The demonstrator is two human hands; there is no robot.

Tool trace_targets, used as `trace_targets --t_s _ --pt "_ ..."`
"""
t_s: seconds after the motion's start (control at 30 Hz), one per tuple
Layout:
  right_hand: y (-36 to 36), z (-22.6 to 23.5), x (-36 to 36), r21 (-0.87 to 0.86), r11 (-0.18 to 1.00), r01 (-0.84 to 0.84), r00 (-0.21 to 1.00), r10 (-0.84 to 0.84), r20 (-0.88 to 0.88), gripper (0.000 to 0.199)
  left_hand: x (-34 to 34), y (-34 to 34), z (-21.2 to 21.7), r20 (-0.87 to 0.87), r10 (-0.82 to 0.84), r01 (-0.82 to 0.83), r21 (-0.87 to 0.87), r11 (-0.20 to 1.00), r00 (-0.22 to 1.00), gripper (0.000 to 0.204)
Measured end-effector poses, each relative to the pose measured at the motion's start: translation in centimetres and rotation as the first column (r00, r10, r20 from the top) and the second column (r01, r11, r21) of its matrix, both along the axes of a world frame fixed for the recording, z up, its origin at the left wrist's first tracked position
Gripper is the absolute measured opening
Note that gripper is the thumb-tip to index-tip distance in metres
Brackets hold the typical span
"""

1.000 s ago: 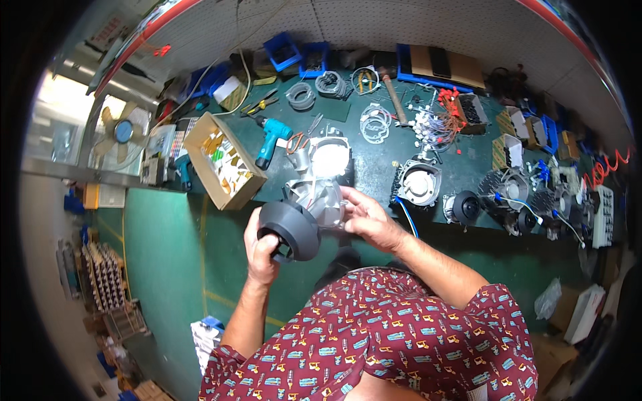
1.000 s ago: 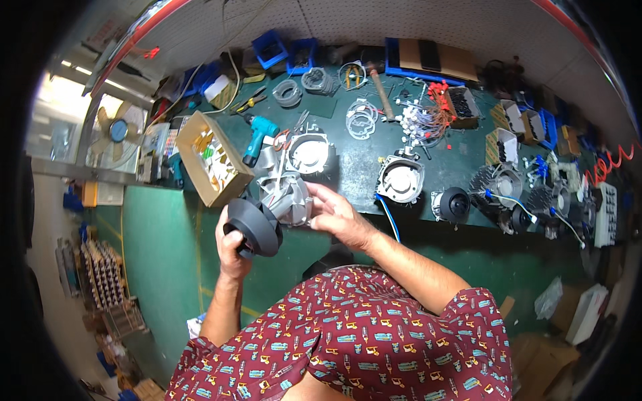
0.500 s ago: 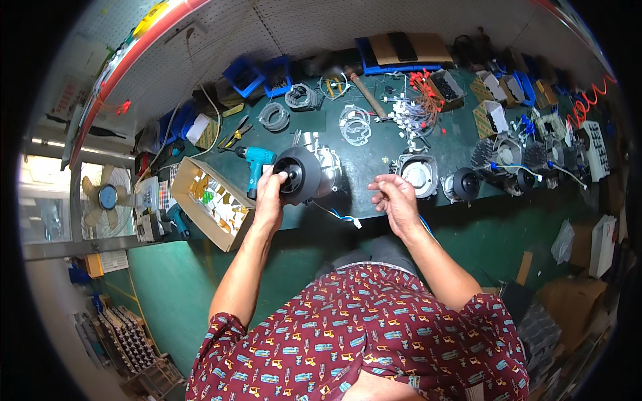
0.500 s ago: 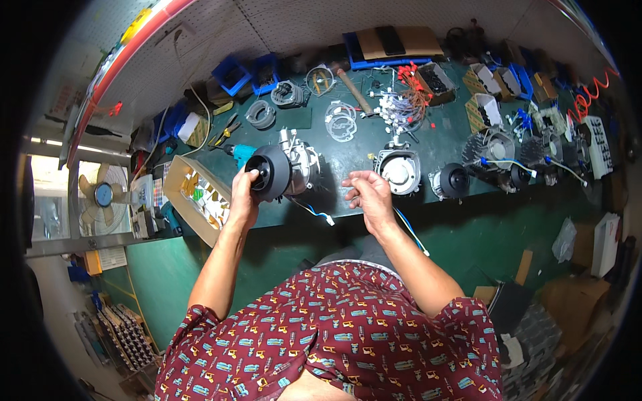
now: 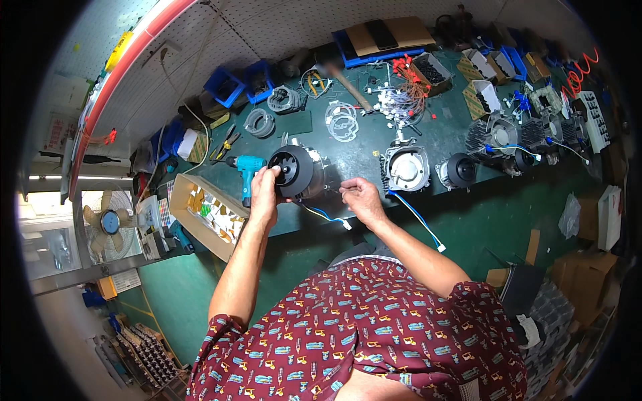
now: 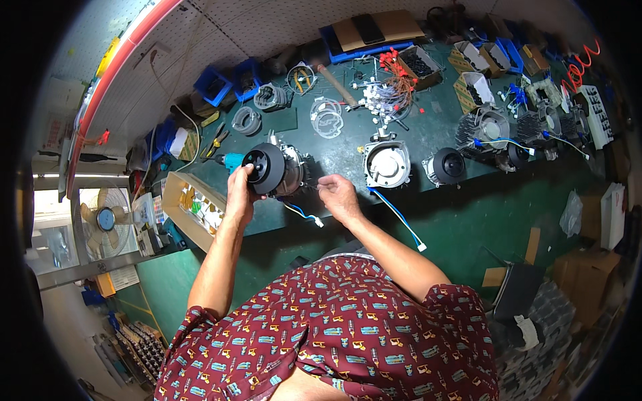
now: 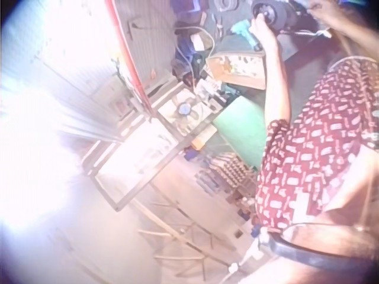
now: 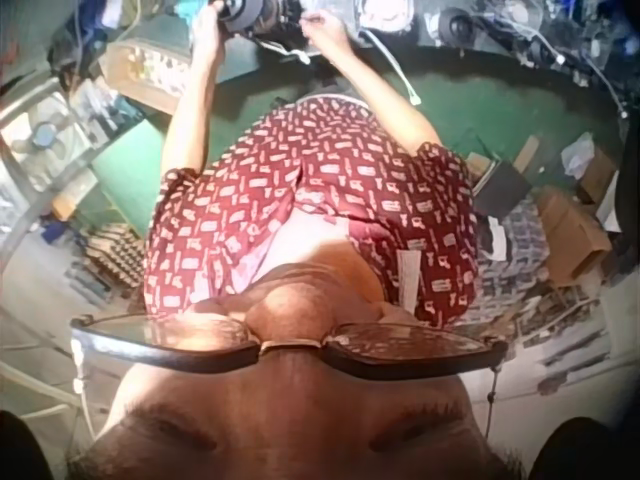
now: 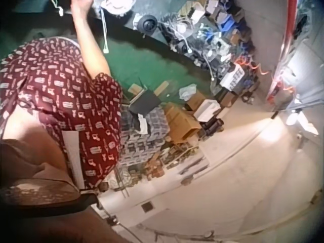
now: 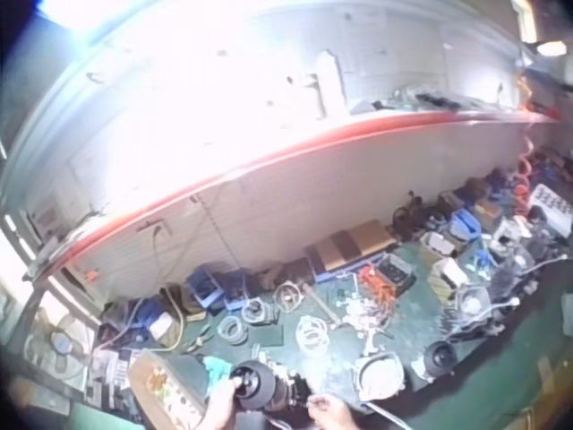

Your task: The person assembles small electromechanical components on a workbench. They handle cylindrical motor-like parts and use a cordless drill to fasten screws, then place the assembled units on the table.

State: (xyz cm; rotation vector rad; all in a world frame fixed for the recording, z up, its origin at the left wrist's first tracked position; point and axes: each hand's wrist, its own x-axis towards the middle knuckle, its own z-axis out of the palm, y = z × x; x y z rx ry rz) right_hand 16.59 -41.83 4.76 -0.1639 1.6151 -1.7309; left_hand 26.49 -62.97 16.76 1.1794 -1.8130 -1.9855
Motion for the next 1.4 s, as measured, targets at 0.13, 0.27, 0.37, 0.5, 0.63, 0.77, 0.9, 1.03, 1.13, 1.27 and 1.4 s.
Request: trace_targets --t_s 0.13,0.27,0.37,0.5,0.63,0.77,0.9,1.03,1.13,1.27,1.4 --pt "-1.0 -0.6 0.0 0.017 0.998 -0.055 0.970 0.057 -0.238 0.034 -0.7 1.0 0.6 0.042 -0.028 0.029 -0.021 0.999 0.999 0.031" --pt "-1.5 0.2 0.0 0.093 0.992 -0.082 0.901 0.114 -0.419 0.034 -1.0 1.2 0.8 0.044 -0.023 0.023 0.003 1.000 0.999 0.036" --pt "-1.8 0.1 0.1 0.114 0.990 -0.079 0.862 0.125 -0.492 0.031 -1.1 1.1 1.2 0.083 -0.049 0.046 0.032 0.998 0.995 0.040" --pt "-2.1 0.1 0.1 0.159 0.984 -0.078 0.847 0.150 -0.511 0.027 -1.2 2.1 1.6 0.086 -0.042 0.039 0.032 0.999 0.995 0.043" --pt "-2.1 0.7 0.3 0.167 0.984 -0.064 0.834 0.145 -0.533 0.025 0.0 1.4 0.6 0.037 -0.019 0.018 0.027 0.999 0.999 0.057" --pt "-1.9 1.5 0.0 0.247 0.966 -0.075 0.751 0.217 -0.623 0.025 4.6 -1.3 -4.5 0.071 0.080 -0.066 -0.179 0.982 0.994 0.042" --pt "-1.9 2.0 -0.2 0.346 0.936 -0.064 0.679 0.295 -0.673 0.022 6.6 0.6 -9.4 0.180 -0.149 0.224 -0.533 0.816 0.972 0.030" --pt "-2.4 1.6 -0.2 0.380 0.924 -0.039 0.577 0.331 -0.747 0.017 5.4 1.3 -9.0 0.262 -0.153 0.292 -0.648 0.704 0.953 0.028" --pt "-2.7 1.1 -0.1 0.390 0.920 -0.044 0.518 0.355 -0.778 0.016 5.8 1.0 -8.8 0.281 -0.190 0.335 -0.670 0.662 0.941 0.027" --pt "-2.7 0.6 -0.2 0.372 0.926 -0.068 0.558 0.344 -0.755 0.015 5.4 0.6 -7.4 0.288 -0.259 0.387 -0.690 0.612 0.922 0.025" --pt "-3.0 0.7 0.0 0.326 0.943 -0.065 0.535 0.309 -0.786 0.017 5.6 0.1 -7.9 0.336 -0.242 0.414 -0.720 0.557 0.910 0.027"
